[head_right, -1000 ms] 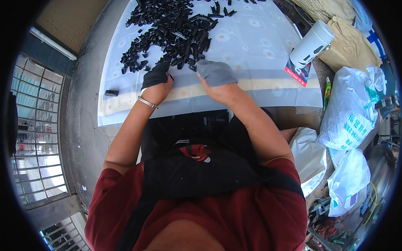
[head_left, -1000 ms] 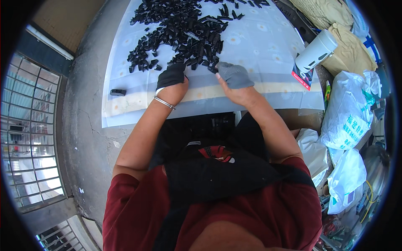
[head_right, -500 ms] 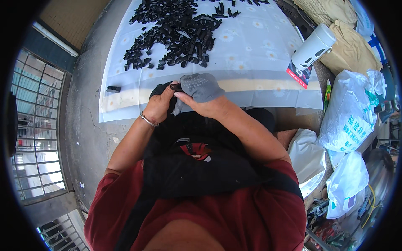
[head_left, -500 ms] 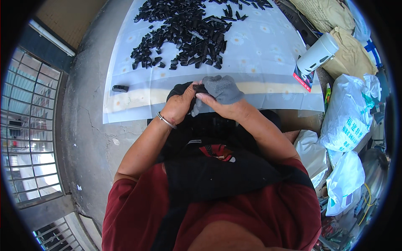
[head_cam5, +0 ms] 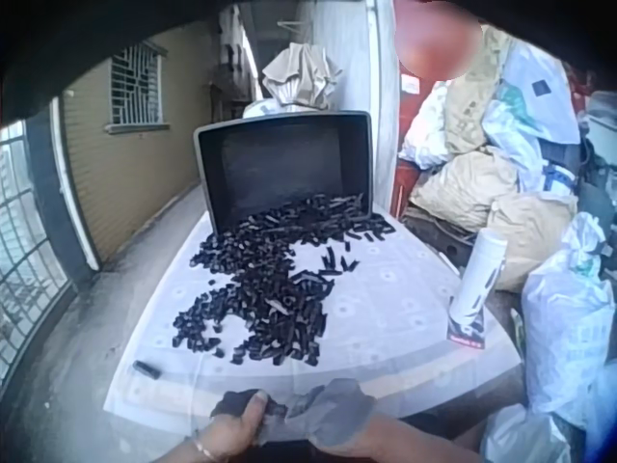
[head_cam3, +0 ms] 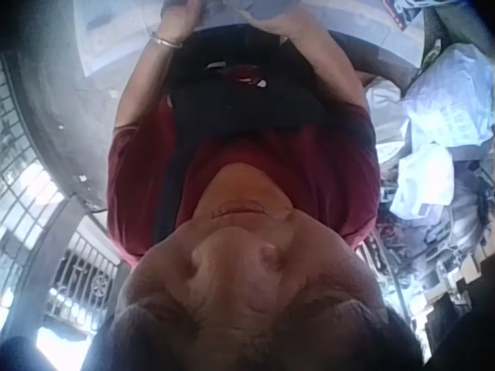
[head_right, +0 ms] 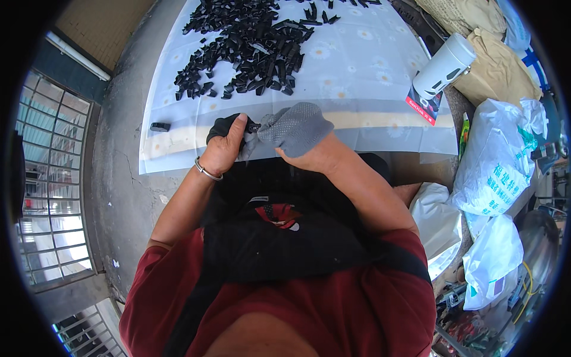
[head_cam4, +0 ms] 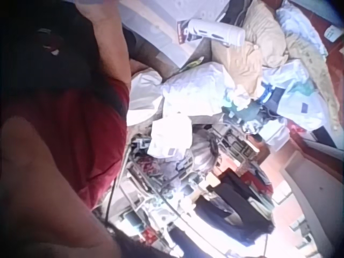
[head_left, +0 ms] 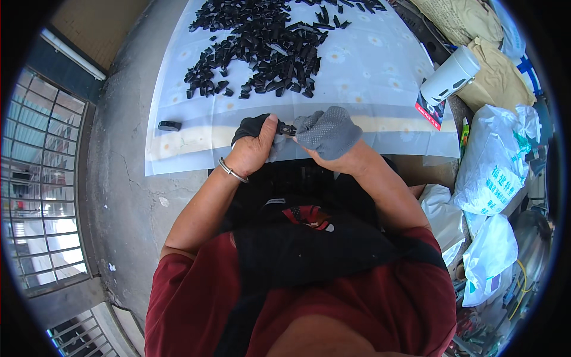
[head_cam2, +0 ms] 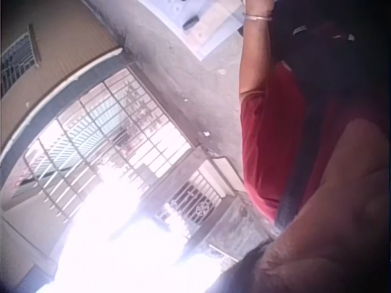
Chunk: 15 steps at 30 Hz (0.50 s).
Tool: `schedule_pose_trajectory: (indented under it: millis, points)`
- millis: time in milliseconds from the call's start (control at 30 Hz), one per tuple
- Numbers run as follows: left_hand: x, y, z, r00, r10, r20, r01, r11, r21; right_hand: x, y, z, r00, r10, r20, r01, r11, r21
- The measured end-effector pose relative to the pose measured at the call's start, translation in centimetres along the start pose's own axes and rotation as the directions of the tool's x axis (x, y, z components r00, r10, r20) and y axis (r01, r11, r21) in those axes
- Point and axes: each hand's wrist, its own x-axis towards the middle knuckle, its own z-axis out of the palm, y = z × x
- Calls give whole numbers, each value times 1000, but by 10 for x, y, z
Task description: Sorting and packaging small black plastic components into bags at a workstation.
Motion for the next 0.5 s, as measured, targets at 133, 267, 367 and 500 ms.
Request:
schedule_pose_trajectory:
  millis: [133, 267, 367, 500]
  points:
    - [-1, 0, 9, 989, 137, -54, -124, 974, 188, -4, -2, 22, 996, -47, -75, 40, 995, -89]
    - [-2, 10, -1, 990, 72, 117, -94, 975, 201, -2, -6, 22, 983, 114, 147, -120, 992, 36]
    - [8, 1, -15, 986, 101, 133, -145, 913, 382, 7, 8, 11, 942, 187, 277, -219, 971, 90]
    - [52, -26, -17, 909, 400, -119, -216, 695, 686, 42, 63, 21, 983, 181, -17, -182, 973, -145]
